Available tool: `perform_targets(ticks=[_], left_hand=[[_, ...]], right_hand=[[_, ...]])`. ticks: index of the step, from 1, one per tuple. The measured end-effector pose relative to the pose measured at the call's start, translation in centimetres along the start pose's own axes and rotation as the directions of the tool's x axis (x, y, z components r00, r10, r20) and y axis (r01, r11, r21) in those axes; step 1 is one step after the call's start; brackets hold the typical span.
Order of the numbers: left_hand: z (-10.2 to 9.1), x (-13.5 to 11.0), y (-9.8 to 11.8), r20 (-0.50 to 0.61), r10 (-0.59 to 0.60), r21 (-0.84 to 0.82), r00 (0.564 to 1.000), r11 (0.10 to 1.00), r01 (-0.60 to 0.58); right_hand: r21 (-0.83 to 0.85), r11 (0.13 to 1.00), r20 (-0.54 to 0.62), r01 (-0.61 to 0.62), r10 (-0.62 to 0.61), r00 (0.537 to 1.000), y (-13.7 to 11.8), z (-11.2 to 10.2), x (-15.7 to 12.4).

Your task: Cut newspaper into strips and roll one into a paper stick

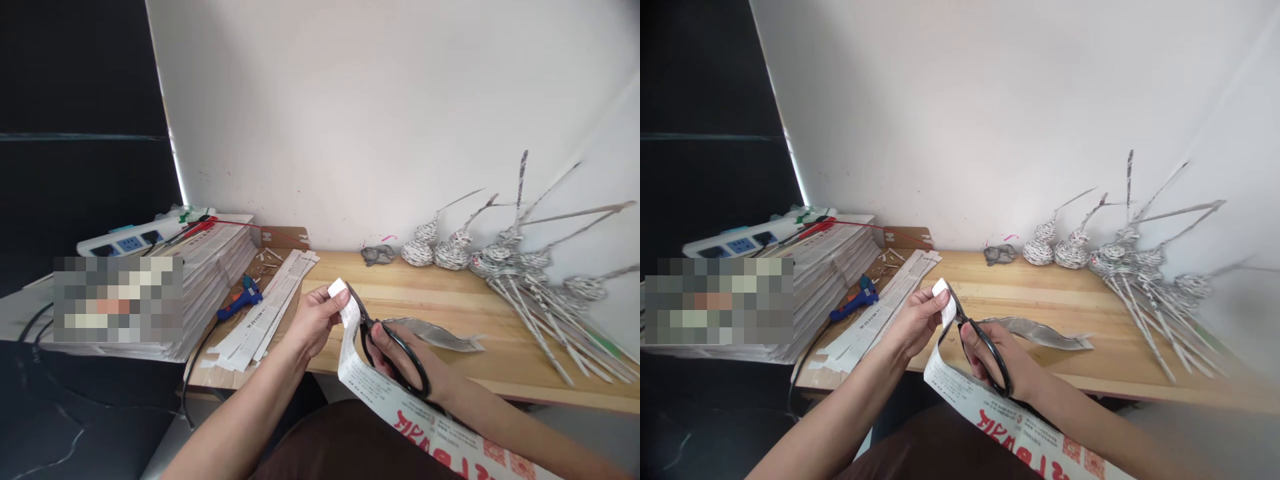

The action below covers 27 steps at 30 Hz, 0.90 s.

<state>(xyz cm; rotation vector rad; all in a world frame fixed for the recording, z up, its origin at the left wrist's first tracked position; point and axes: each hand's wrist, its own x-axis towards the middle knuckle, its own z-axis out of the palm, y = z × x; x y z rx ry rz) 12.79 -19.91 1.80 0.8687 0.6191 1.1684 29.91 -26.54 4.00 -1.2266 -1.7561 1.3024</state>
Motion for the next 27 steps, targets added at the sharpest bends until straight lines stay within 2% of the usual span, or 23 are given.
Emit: perform_targets(ticks=[4,10,16,20,24,27], left_hand=[[0.1,-0.2,-0.1,-0.002,0.013,0.02,1.0,1.0,-0.013],[0.5,-0.8,-0.6,0.041,-0.03,0.054,0.999,0.998,0.028],[0.5,-0.9,-0.6,0.083,-0.017,0.033,0.996,0.999,0.014],[0.4,-1.0,-0.5,0.071,-0.012,0.034,0.997,0.999,0.01],[0.2,-1.0,-0.6,0.066,-0.018,0.098,0.998,0.995,0.011],[0.0,-1.0,-0.8,0.06,-0.015,0.126,0.998,0.992,0.007]], right_hand=[[0.073,0.992,-0.007,-0.099,0.1,0.995,-0.2,0.4,-0.1],[0.229,0.963,0.075,-0.143,0.129,0.989,-0.1,0.3,-0.1],[0.224,0.967,0.089,-0.12,0.102,0.991,-0.7,0.4,-0.3],[0.206,0.971,0.057,-0.123,0.114,0.992,0.0,0.4,-0.3],[0.262,0.95,0.085,-0.172,0.155,0.984,0.7,0.4,-0.1],[0.174,0.975,0.057,-0.134,0.126,0.99,0.7,0.5,-0.1]])
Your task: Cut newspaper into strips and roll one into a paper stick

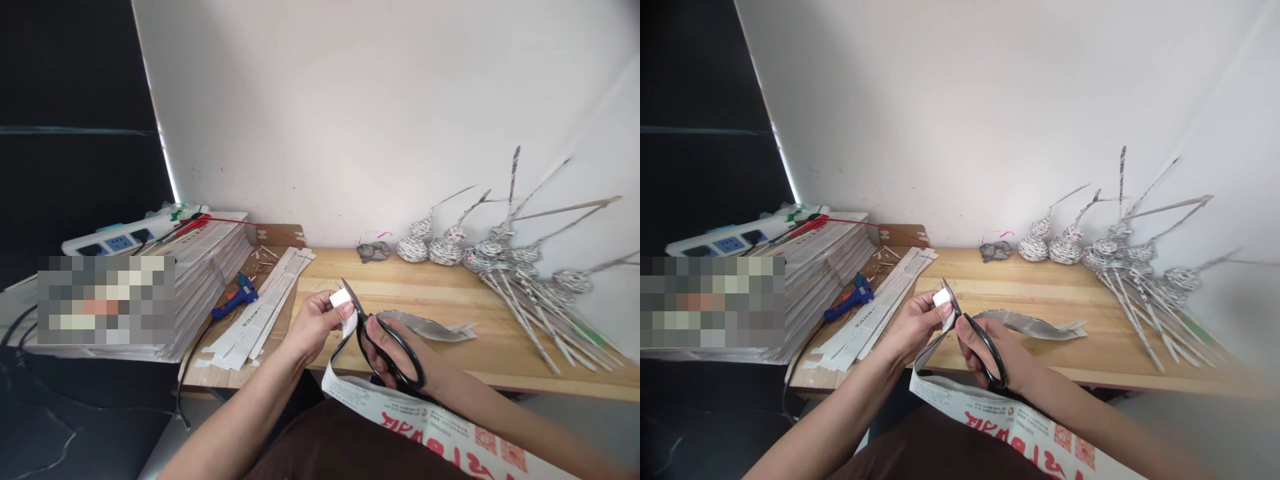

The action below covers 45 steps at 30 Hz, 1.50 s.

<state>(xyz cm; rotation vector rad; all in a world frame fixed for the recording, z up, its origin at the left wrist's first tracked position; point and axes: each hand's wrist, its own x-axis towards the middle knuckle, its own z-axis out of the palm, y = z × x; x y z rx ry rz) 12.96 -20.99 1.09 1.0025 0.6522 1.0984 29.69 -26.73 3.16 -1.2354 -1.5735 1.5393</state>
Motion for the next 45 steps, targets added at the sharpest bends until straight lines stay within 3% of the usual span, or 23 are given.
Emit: perform_targets(ticks=[4,6,8,10,13,17,22,24,25,28,30,33,38,42,45], left_hand=[[-0.6,0.2,-0.2,-0.052,0.009,0.047,0.999,0.999,-0.006],[-1.1,0.2,-0.1,-0.078,0.025,0.053,0.997,0.998,-0.021],[-1.5,0.3,0.3,-0.109,0.065,0.03,0.992,0.998,-0.062],[-2.0,0.5,0.9,-0.155,0.114,0.002,0.981,0.993,-0.116],[-3.0,1.1,1.7,-0.262,0.169,-0.034,0.95,0.982,-0.184],[-5.0,2.4,2.3,-0.437,0.229,-0.119,0.87,0.944,-0.308],[-7.5,5.3,3.3,-0.652,0.196,-0.135,0.732,0.92,-0.367],[-8.2,7.1,3.7,-0.694,0.185,-0.11,0.696,0.928,-0.356],[-8.4,8.2,3.9,-0.705,0.183,-0.098,0.685,0.932,-0.35],[-9.2,11.0,4.1,-0.726,0.173,-0.057,0.665,0.949,-0.309],[-9.9,12.2,4.1,-0.744,0.161,-0.023,0.648,0.964,-0.266],[-11.1,12.4,4.0,-0.774,0.164,0.029,0.611,0.974,-0.224],[-12.0,10.1,4.0,-0.796,0.18,0.068,0.578,0.975,-0.211],[-11.2,8.4,4.1,-0.766,0.178,0.042,0.618,0.973,-0.229],[-10.4,7.6,4.0,-0.708,0.207,0.009,0.675,0.959,-0.285]], right_hand=[[-0.041,0.989,-0.053,0.144,-0.146,0.988,-1.1,-0.8,-0.1],[-0.029,0.961,-0.102,0.275,-0.276,0.956,-1.9,-2.2,-0.2],[-0.113,0.936,-0.135,0.332,-0.346,0.929,-2.5,-4.2,-0.3],[-0.359,0.895,-0.18,0.265,-0.345,0.921,-2.4,-6.5,-0.1],[-0.747,0.661,-0.225,0.068,-0.349,0.91,-0.7,-9.6,0.6],[-0.81,0.586,-0.125,0.009,-0.188,0.974,3.5,-12.6,1.5],[-0.904,0.427,-0.147,-0.023,-0.259,0.954,6.7,-14.8,1.7],[-0.876,0.48,-0.206,-0.052,-0.274,0.94,6.7,-15.2,2.4],[-0.831,0.551,-0.253,-0.073,-0.258,0.932,6.6,-15.3,2.9],[-0.533,0.833,-0.359,-0.147,-0.066,0.931,6.3,-15.2,4.7],[-0.385,0.903,-0.369,-0.191,0.039,0.929,6.5,-15.3,5.7],[-0.377,0.902,-0.409,-0.213,0.044,0.911,7.2,-15.8,6.2],[-0.377,0.902,-0.487,-0.211,0.001,0.873,7.9,-16.1,4.6],[-0.442,0.892,-0.442,-0.094,-0.125,0.888,7.2,-14.4,3.4],[-0.604,0.795,-0.387,-0.053,-0.234,0.892,6.6,-12.5,3.1]])
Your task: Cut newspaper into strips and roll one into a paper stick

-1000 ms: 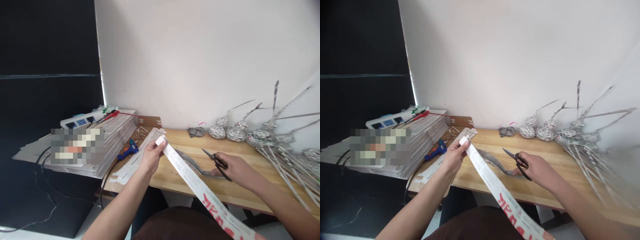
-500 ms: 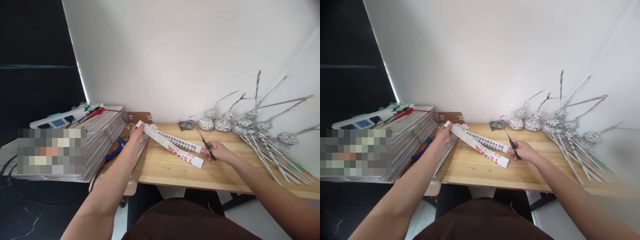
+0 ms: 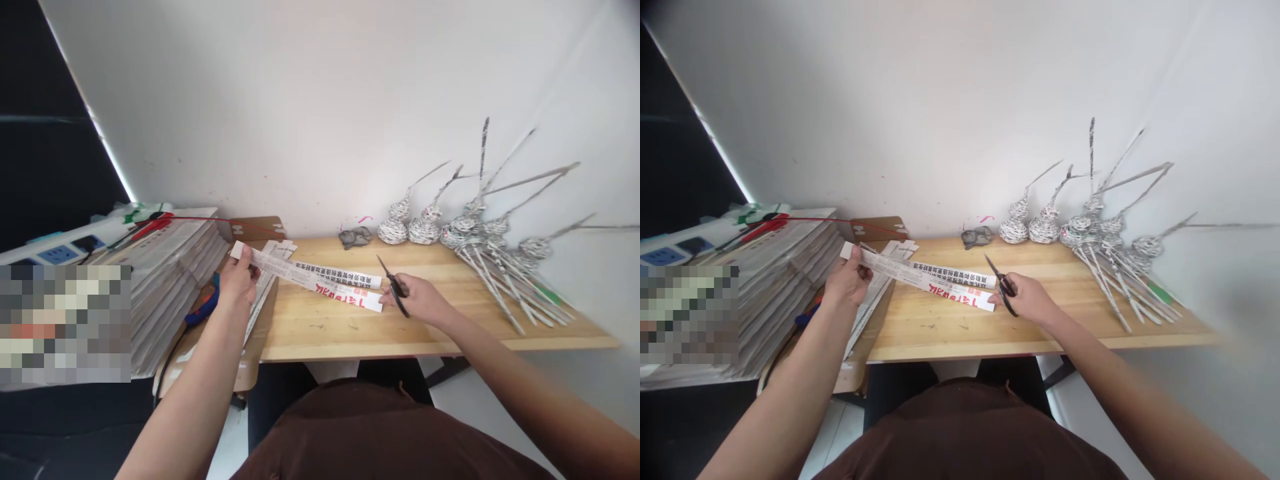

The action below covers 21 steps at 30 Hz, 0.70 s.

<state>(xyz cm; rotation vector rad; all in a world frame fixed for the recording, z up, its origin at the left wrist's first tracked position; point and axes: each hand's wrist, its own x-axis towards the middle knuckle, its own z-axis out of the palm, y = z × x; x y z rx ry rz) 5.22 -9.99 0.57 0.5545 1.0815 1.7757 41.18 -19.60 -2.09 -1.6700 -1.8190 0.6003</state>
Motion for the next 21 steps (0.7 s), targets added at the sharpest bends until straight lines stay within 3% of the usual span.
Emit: perform_targets(ticks=[3,6,11,16,21], left_hand=[[-0.2,-0.9,0.3,0.132,0.027,-0.08,0.991,0.997,-0.017],[-0.7,-1.5,1.0,0.248,0.044,-0.13,0.968,0.991,-0.011],[-2.1,-2.2,1.7,0.262,0.033,-0.187,0.965,0.982,0.017],[-3.4,-2.6,1.8,0.343,0.167,-0.286,0.924,0.956,-0.066],[-3.5,-3.0,2.5,0.405,0.179,-0.308,0.897,0.95,-0.051]], right_hand=[[-0.175,0.981,-0.004,0.081,-0.083,0.997,-0.8,0.8,-0.5],[-0.205,0.968,0.012,0.145,-0.145,0.989,-0.7,1.5,-0.8],[-0.137,0.98,-0.014,0.145,-0.148,0.989,0.1,2.5,-1.6],[-0.089,0.99,-0.076,0.109,-0.116,0.99,-0.2,2.4,-2.4],[-0.066,0.992,-0.07,0.106,-0.111,0.991,-1.0,1.9,-2.6]])
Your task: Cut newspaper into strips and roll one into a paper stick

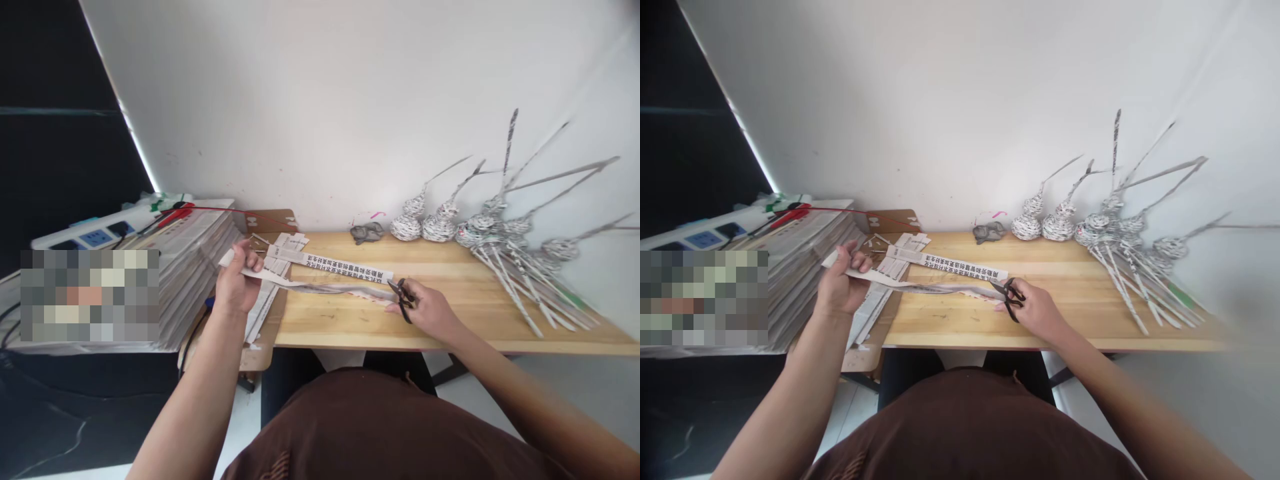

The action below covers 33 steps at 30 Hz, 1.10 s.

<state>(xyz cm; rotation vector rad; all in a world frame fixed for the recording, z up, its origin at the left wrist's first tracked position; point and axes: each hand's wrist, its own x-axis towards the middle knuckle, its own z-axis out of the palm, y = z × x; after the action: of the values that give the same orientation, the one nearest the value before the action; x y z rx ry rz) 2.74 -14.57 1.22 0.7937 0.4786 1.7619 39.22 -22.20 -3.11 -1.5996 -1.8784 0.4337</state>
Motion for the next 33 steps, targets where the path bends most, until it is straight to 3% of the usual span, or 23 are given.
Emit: perform_targets(ticks=[6,10,13,18,21,25,33], left_hand=[[1.1,-0.3,0.6,0.066,-0.003,0.016,0.998,1.0,0.002],[2.5,-0.7,1.2,0.127,-0.032,0.013,0.991,0.999,0.031],[4.9,-1.2,1.7,0.154,-0.091,-0.03,0.984,0.995,0.097],[9.7,-2.1,2.3,0.178,-0.183,-0.068,0.967,0.978,0.197],[10.9,-2.3,2.6,0.234,-0.175,-0.077,0.956,0.977,0.197],[9.9,-1.6,3.2,0.17,-0.162,-0.051,0.972,0.984,0.173],[4.6,4.3,5.2,-0.054,-0.012,-0.027,0.998,1.0,0.01]], right_hand=[[0.195,0.98,0.195,-0.039,0.0,0.981,-0.7,-0.1,-0.3],[0.304,0.949,0.17,-0.086,0.035,0.985,-2.1,-2.0,0.8],[0.44,0.889,0.196,-0.123,0.039,0.98,-4.7,-3.0,2.7],[0.651,0.758,0.286,-0.033,-0.205,0.936,-10.8,-1.4,5.9],[0.703,0.71,0.347,-0.044,-0.289,0.892,-13.5,0.1,6.5],[0.657,0.735,0.505,-0.17,-0.262,0.822,-13.9,1.1,4.9],[0.524,0.807,0.534,-0.271,-0.064,0.843,-8.3,0.5,0.9]])
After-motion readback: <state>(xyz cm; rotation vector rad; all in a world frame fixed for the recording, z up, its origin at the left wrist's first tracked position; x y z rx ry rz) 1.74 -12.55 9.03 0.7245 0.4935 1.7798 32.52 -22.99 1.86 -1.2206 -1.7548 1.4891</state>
